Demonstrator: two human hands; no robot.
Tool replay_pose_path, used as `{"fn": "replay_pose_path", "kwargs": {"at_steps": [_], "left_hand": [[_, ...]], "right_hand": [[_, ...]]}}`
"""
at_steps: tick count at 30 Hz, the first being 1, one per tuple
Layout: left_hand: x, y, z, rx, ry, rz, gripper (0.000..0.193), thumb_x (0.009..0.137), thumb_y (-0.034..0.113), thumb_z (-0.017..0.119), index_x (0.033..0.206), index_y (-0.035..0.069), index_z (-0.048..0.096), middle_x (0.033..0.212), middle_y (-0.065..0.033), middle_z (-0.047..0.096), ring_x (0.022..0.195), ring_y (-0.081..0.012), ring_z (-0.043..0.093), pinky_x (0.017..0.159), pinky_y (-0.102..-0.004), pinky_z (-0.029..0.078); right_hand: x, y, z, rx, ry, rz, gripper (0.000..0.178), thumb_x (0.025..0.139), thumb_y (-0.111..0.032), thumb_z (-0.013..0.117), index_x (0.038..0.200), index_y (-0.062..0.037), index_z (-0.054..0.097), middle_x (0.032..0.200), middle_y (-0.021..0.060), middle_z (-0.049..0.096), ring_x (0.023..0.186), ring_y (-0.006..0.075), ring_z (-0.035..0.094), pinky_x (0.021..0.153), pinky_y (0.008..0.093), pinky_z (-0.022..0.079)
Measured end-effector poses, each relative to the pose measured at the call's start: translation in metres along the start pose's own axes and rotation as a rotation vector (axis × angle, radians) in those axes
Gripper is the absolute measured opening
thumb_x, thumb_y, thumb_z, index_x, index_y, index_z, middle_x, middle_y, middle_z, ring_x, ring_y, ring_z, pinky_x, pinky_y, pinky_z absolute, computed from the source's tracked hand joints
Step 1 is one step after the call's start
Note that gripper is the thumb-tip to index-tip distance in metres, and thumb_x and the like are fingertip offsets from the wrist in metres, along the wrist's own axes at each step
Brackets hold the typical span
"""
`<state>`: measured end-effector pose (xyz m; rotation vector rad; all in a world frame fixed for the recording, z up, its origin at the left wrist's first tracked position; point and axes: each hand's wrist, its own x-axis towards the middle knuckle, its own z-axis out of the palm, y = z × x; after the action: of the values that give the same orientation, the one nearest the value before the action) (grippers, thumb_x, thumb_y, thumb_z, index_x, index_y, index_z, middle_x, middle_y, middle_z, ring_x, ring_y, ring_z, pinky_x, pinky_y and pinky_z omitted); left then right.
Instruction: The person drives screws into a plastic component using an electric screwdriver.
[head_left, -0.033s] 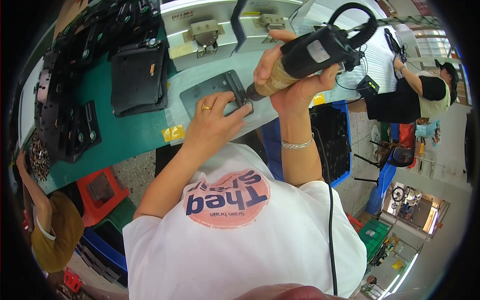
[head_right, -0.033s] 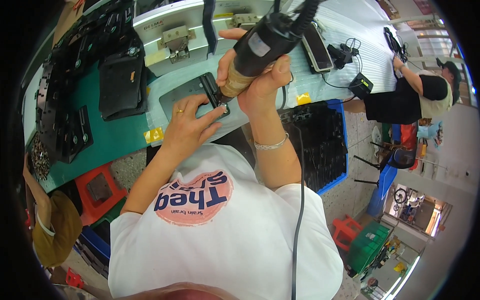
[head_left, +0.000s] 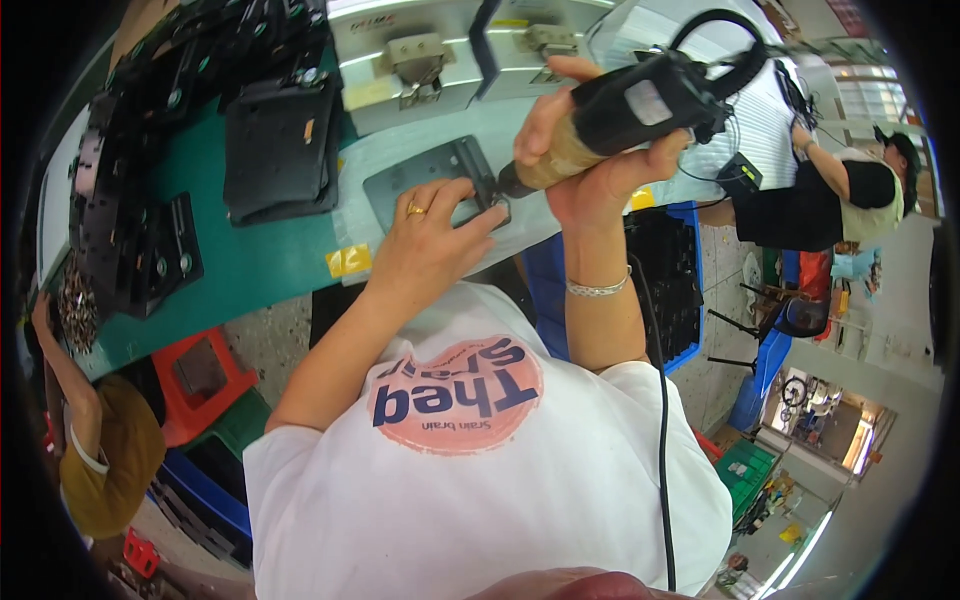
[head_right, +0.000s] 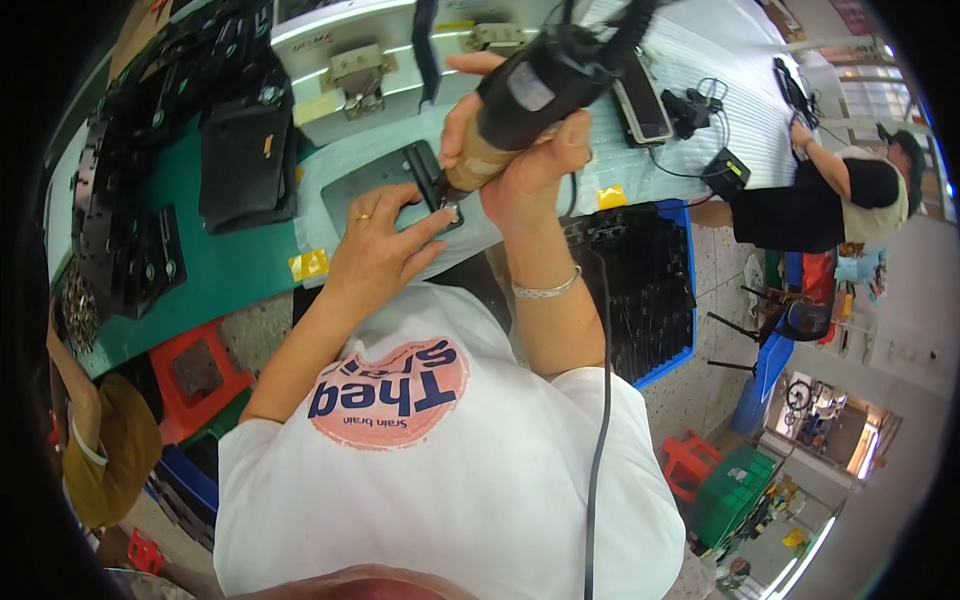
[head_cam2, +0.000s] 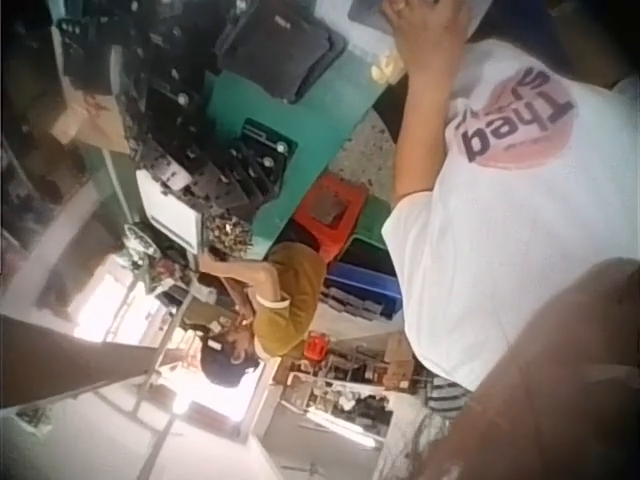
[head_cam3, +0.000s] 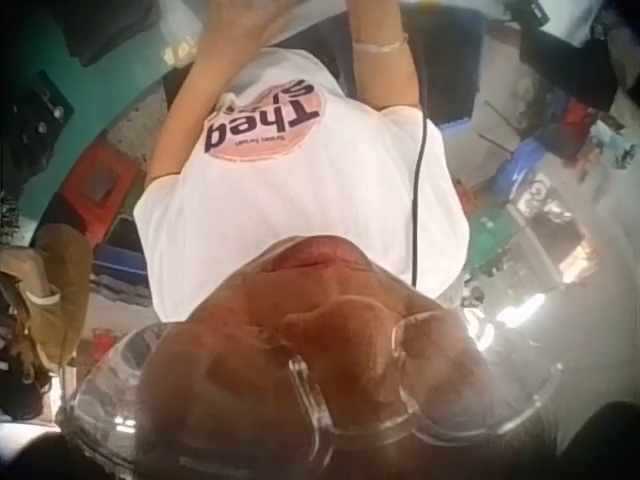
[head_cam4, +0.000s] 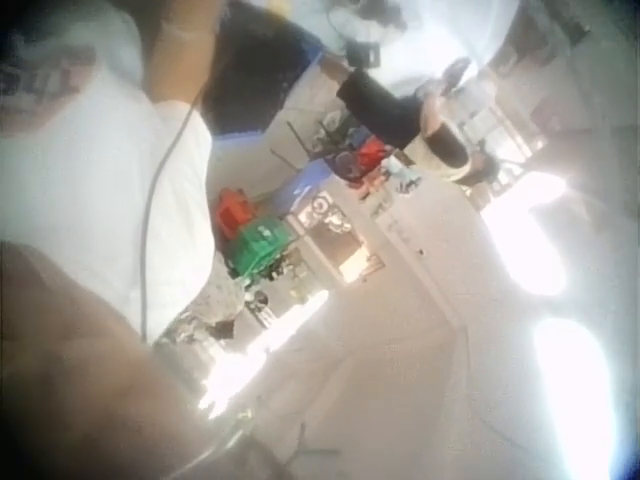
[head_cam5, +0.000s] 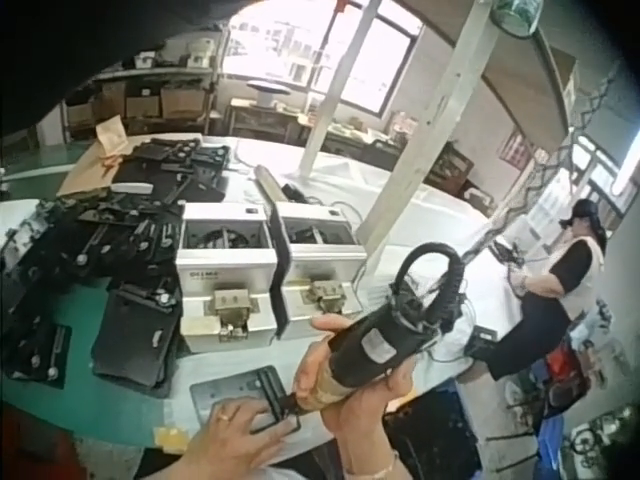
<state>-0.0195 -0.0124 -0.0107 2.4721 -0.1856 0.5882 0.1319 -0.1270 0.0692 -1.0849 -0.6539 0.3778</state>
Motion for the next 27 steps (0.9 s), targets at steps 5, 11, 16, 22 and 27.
{"fn": "replay_pose_path", "kwargs": {"at_steps": [5, 11, 16, 22, 27], "left_hand": [[0.001, -0.004, 0.001, -0.009, 0.011, 0.019, 0.041, 0.079, 0.022, 0.079, 0.119, 0.023, 0.071, 0.120, -0.0078, 0.055, 0.115, -0.0293, 0.052, 0.097, -0.0431, 0.041], [0.000, -0.005, 0.002, 0.008, 0.011, 0.009, 0.040, 0.080, 0.024, 0.078, 0.119, 0.025, 0.071, 0.121, -0.0070, 0.055, 0.117, -0.0288, 0.052, 0.097, -0.0439, 0.041], [0.000, -0.004, 0.003, -0.011, 0.026, -0.003, 0.039, 0.079, 0.022, 0.078, 0.117, 0.024, 0.071, 0.120, -0.0068, 0.055, 0.117, -0.0289, 0.052, 0.098, -0.0439, 0.042], [-0.002, -0.004, 0.002, 0.000, 0.013, -0.003, 0.040, 0.079, 0.025, 0.079, 0.118, 0.026, 0.072, 0.123, -0.0067, 0.055, 0.117, -0.0281, 0.052, 0.098, -0.0426, 0.041], [-0.002, -0.004, 0.002, 0.005, 0.000, -0.007, 0.039, 0.079, 0.024, 0.079, 0.118, 0.025, 0.072, 0.122, -0.0065, 0.056, 0.116, -0.0271, 0.053, 0.097, -0.0418, 0.041]], "right_hand": [[-0.004, 0.001, -0.001, 0.115, -0.019, -0.150, 0.069, 0.090, -0.048, 0.064, 0.128, 0.0082, 0.050, 0.071, 0.0115, 0.064, 0.057, 0.0148, 0.060, 0.053, 0.0259, 0.048], [-0.012, 0.004, 0.002, 0.135, -0.024, -0.158, 0.033, 0.082, 0.007, 0.066, 0.108, -0.0024, 0.049, 0.072, 0.0087, 0.060, 0.063, 0.0185, 0.062, 0.057, 0.0298, 0.051], [-0.014, 0.004, 0.000, 0.024, -0.018, -0.169, 0.037, 0.083, 0.005, 0.066, 0.116, -0.0012, 0.048, 0.074, 0.0101, 0.059, 0.063, 0.0194, 0.061, 0.059, 0.0311, 0.052], [-0.015, 0.000, -0.011, -0.099, -0.132, -0.226, 0.040, 0.091, -0.010, 0.061, 0.129, -0.0044, 0.048, 0.075, 0.0072, 0.055, 0.065, 0.0194, 0.054, 0.063, 0.0383, 0.051], [-0.019, -0.007, -0.010, 0.148, 0.107, -0.246, 0.045, 0.090, -0.010, 0.060, 0.131, -0.0004, 0.043, 0.073, 0.0115, 0.056, 0.063, 0.0207, 0.057, 0.062, 0.0399, 0.053]]}}
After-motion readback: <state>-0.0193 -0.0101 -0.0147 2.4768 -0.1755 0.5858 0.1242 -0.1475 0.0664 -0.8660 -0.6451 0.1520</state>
